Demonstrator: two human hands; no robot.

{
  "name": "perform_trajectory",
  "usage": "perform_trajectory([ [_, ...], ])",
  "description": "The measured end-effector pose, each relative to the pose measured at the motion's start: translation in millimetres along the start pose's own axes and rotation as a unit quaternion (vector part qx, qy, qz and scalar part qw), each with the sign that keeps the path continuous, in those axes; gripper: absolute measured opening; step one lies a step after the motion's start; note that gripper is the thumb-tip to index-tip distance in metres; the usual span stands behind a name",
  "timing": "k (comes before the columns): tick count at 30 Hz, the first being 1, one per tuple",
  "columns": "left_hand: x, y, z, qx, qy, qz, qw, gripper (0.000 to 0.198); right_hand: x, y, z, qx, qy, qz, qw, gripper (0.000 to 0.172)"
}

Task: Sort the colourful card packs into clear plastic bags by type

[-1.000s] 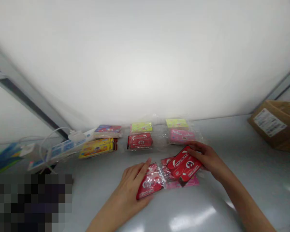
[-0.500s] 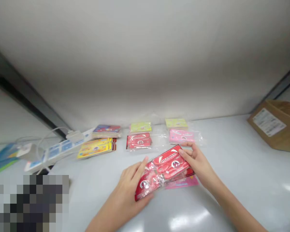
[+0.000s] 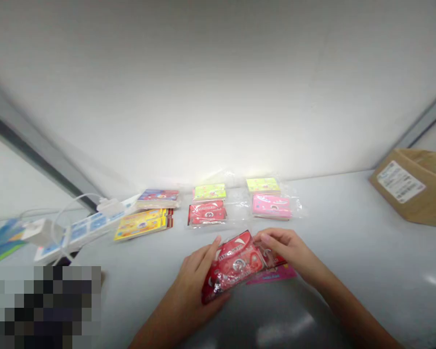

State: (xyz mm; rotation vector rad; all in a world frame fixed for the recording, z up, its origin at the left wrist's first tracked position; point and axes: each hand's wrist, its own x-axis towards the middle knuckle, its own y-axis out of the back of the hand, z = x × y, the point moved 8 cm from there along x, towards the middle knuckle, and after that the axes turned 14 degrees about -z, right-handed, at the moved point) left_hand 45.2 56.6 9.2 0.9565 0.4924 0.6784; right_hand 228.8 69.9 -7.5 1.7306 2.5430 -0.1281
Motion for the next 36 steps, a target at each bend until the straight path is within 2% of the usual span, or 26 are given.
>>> perform_trajectory([
  [3, 0.8, -1.0, 0.8, 0.001, -0.006, -0.005, 1.0, 0.088, -0.4, -23.0, -7.6, -0.136, 0.022, -0.113, 0.984, 0.031],
  [5, 1.5, -2.5, 0.7, -0.004, -0.009, -0.011, 1.0, 0.088, -0.6, -26.5, -7.9, -0.179, 0.027, -0.126, 0.975, 0.028],
  [7, 1.8, -3.4, 0.3, -0.005, -0.009, -0.014, 1.0, 0.088, 0.5, -19.3, -6.8, -0.185, 0.026, -0.093, 0.978, 0.027],
  [10, 1.5, -3.7, -1.5, -0.001, -0.001, -0.015, 1.0, 0.086, 1.2, 3.0, -3.3, -0.189, 0.016, -0.01, 0.982, 0.027],
  [14, 0.6, -3.3, -4.3, 0.004, 0.003, -0.014, 1.0, 0.088, -5.6, 41.1, 4.6, -0.291, -0.038, 0.114, 0.949, 0.029],
  [16, 0.1, -2.4, -4.2, 0.008, -0.001, -0.008, 1.0, 0.089, -9.1, 54.3, 9.3, -0.32, -0.053, 0.141, 0.935, 0.034],
  [18, -0.2, -1.5, -3.6, 0.012, -0.003, -0.004, 1.0, 0.088, -10.8, 62.3, 14.1, -0.346, -0.068, 0.147, 0.924, 0.036],
  [23, -0.1, -1.3, -2.4, 0.004, 0.002, -0.013, 1.0, 0.087, -8.4, 64.4, 19.7, -0.383, -0.096, 0.119, 0.911, 0.024],
  [31, 0.2, -0.7, -4.2, 0.007, 0.002, -0.013, 1.0, 0.088, -8.8, 67.9, 11.7, -0.305, -0.044, 0.15, 0.939, 0.029],
  [36, -0.7, 1.3, -5.6, 0.005, 0.003, -0.009, 1.0, 0.089, -10.3, 70.6, 7.8, -0.237, -0.043, 0.14, 0.96, 0.02],
])
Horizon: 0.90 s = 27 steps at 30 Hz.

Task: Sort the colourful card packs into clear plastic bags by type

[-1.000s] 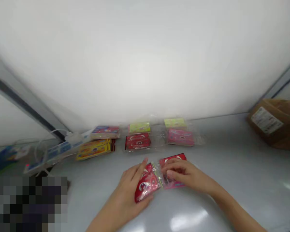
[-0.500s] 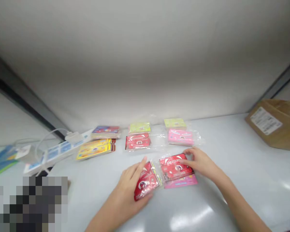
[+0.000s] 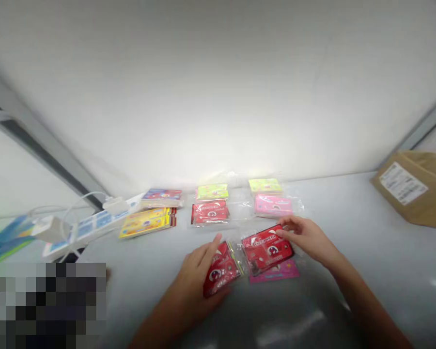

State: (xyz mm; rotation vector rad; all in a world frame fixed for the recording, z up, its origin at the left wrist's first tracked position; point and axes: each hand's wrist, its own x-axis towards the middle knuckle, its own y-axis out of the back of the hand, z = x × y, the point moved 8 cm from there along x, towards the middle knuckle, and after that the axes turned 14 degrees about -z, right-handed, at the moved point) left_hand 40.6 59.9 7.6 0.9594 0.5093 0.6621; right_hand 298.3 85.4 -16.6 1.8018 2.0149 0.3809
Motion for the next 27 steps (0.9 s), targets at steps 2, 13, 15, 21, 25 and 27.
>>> perform_trajectory([
  [2, -0.4, 1.0, -1.6, 0.0, 0.002, -0.001, 1.0, 0.089, -1.2, 3.7, 3.5, 0.072, -0.011, -0.001, 0.997, 0.022],
  [13, -1.3, -1.5, -11.7, 0.013, 0.01, 0.008, 1.0, 0.089, -13.4, 28.2, 8.8, 0.335, -0.02, 0.114, 0.935, 0.029],
  [15, -1.0, -2.8, -9.5, 0.014, 0.005, 0.005, 1.0, 0.09, -11.9, 19.9, 6.9, 0.331, -0.026, 0.09, 0.939, 0.031],
  [21, 1.4, -5.1, 0.0, 0.017, -0.01, -0.012, 1.0, 0.092, -6.6, -5.4, 3.4, 0.302, -0.037, 0.021, 0.952, 0.03],
  [25, 1.2, -5.1, 3.6, 0.011, -0.011, -0.015, 1.0, 0.091, -4.8, -12.4, 0.9, 0.309, -0.033, 0.014, 0.95, 0.031],
  [27, 0.7, -5.5, 4.4, 0.007, -0.01, -0.017, 1.0, 0.09, -4.8, -12.0, -1.4, 0.315, -0.024, 0.021, 0.949, 0.031],
])
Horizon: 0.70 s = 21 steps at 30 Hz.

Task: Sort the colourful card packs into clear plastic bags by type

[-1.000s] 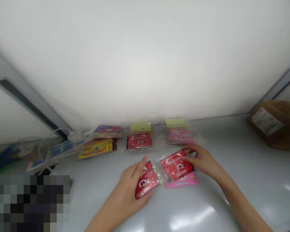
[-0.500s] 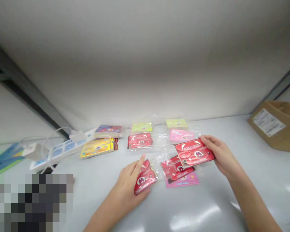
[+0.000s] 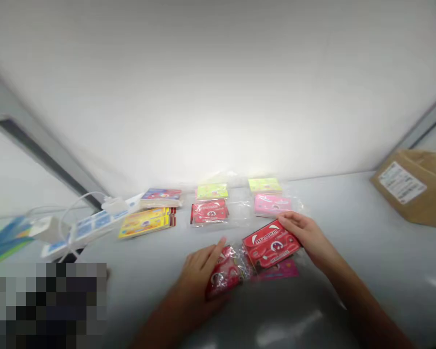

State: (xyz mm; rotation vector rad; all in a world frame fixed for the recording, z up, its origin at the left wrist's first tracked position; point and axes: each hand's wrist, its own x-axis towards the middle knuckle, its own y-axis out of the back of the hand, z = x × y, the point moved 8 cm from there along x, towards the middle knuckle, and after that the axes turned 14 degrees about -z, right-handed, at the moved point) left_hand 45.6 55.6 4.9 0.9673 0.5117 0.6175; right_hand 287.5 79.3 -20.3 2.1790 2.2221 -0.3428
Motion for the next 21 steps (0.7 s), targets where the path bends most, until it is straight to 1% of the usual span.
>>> perform_trajectory([
  [5, -0.2, -2.3, 1.7, -0.018, -0.003, -0.017, 1.0, 0.09, 0.4, -4.9, 0.5, 0.027, -0.003, -0.007, 1.0, 0.032],
  [9, -0.3, -1.6, 2.2, -0.025, 0.002, -0.022, 0.999, 0.087, 0.5, -15.0, 6.1, 0.059, -0.007, -0.01, 0.998, 0.032],
  [12, -0.9, 0.7, 2.9, -0.031, 0.005, -0.019, 0.999, 0.087, 0.5, -24.3, 13.5, 0.097, -0.017, -0.014, 0.995, 0.036],
  [15, -1.3, 2.8, 3.5, -0.034, 0.004, -0.017, 0.999, 0.09, 0.5, -26.4, 16.7, 0.119, -0.009, -0.004, 0.993, 0.043],
  [17, -1.4, 4.1, 4.5, -0.031, -0.005, -0.012, 0.999, 0.089, 0.2, -23.1, 14.6, 0.105, 0.003, 0.007, 0.994, 0.043],
  [21, -1.1, 3.4, 5.0, -0.027, -0.015, -0.014, 0.999, 0.09, -0.8, -12.7, 2.9, 0.039, 0.026, 0.024, 0.999, 0.042],
])
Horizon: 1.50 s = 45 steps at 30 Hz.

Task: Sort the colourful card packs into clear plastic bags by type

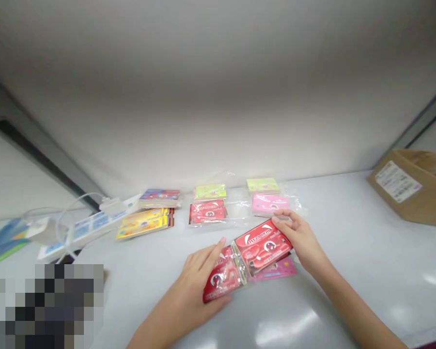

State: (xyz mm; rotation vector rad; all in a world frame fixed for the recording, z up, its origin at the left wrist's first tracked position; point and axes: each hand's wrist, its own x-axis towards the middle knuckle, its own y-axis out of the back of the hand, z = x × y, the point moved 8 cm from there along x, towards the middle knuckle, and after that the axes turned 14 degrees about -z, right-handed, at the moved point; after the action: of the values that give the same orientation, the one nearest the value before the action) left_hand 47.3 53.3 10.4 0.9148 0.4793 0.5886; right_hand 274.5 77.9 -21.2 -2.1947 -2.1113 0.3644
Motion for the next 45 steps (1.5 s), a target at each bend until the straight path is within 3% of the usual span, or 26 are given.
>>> perform_trajectory([
  [5, 0.0, -1.8, -0.3, -0.001, 0.004, -0.008, 1.0, 0.089, -1.3, 1.9, -9.5, -0.006, 0.032, 0.009, 0.999, 0.041],
  [12, -0.2, -1.3, -2.6, 0.004, 0.014, -0.005, 1.0, 0.088, -2.5, -11.4, 3.4, 0.05, 0.0, -0.011, 0.999, 0.04],
  [23, -0.9, 0.0, 0.1, -0.001, 0.001, -0.001, 1.0, 0.089, -2.3, 12.1, -17.3, -0.042, 0.052, 0.02, 0.998, 0.036],
  [38, 0.3, 0.6, 0.2, 0.0, 0.005, 0.009, 1.0, 0.094, 0.6, -9.5, 7.0, 0.029, 0.003, -0.024, 0.999, 0.036],
  [45, 0.2, -0.5, 0.9, 0.008, -0.003, 0.015, 1.0, 0.092, -2.4, -32.5, 16.1, -0.017, -0.025, -0.079, 0.996, 0.033],
])
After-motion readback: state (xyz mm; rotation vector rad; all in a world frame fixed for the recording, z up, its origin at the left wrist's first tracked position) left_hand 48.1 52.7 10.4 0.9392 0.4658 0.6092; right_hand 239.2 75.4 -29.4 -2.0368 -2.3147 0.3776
